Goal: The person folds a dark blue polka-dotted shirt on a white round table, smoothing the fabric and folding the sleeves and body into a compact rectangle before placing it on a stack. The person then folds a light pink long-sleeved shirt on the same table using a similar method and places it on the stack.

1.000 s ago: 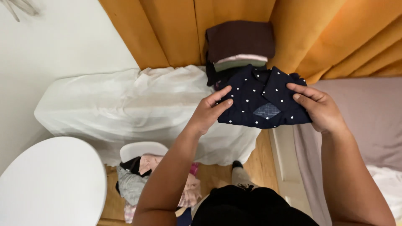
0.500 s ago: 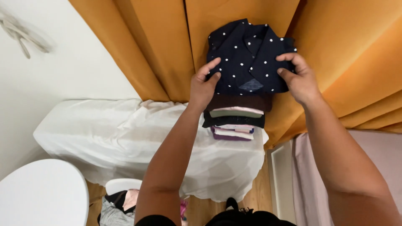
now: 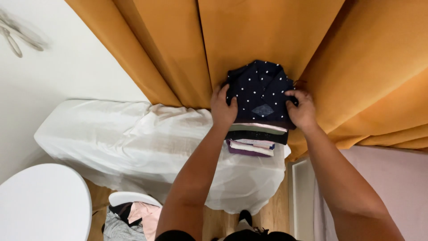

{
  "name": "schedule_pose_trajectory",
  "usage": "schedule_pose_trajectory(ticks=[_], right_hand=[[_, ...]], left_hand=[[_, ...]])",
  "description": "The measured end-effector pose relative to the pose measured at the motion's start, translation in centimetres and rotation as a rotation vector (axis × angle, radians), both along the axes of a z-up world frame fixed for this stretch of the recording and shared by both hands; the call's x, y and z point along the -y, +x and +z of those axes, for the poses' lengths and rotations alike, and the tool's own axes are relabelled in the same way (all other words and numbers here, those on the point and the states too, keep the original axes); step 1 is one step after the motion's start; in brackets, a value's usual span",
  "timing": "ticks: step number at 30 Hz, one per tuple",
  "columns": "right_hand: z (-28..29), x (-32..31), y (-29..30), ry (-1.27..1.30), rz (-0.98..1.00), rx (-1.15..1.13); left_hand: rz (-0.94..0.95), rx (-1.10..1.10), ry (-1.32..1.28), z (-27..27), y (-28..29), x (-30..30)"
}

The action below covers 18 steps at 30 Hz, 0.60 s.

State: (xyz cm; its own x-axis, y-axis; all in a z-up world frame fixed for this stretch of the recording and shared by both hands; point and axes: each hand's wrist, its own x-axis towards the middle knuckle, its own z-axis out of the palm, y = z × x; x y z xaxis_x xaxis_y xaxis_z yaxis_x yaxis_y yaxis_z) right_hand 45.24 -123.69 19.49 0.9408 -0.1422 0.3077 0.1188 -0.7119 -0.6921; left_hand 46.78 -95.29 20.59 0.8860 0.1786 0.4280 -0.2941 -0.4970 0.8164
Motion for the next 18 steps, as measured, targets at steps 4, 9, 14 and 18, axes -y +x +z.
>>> schedule_pose_trajectory(ticks=[4,9,14,18], right_hand=[[6.6,-5.0,-1.5,-0.164,0.076,0.319],[4.6,-7.9,1.2,-0.290,0.215,0.242],[0.1,-8.5,1.0,-0.327,0.185,0.156],[-1.0,-9.3,-0.1,-0.307,0.174,0.179]], left_hand=[[-0.041,0.237,0.232,3.8,-0.2,2.0],[-0.186,0.271,0.595,1.6,1.7,4.1],[-0.179,0.048,0.627,-2.6,1.9,3.9],[-0.169,0.082,0.528,-3.7,0.5,3.2]])
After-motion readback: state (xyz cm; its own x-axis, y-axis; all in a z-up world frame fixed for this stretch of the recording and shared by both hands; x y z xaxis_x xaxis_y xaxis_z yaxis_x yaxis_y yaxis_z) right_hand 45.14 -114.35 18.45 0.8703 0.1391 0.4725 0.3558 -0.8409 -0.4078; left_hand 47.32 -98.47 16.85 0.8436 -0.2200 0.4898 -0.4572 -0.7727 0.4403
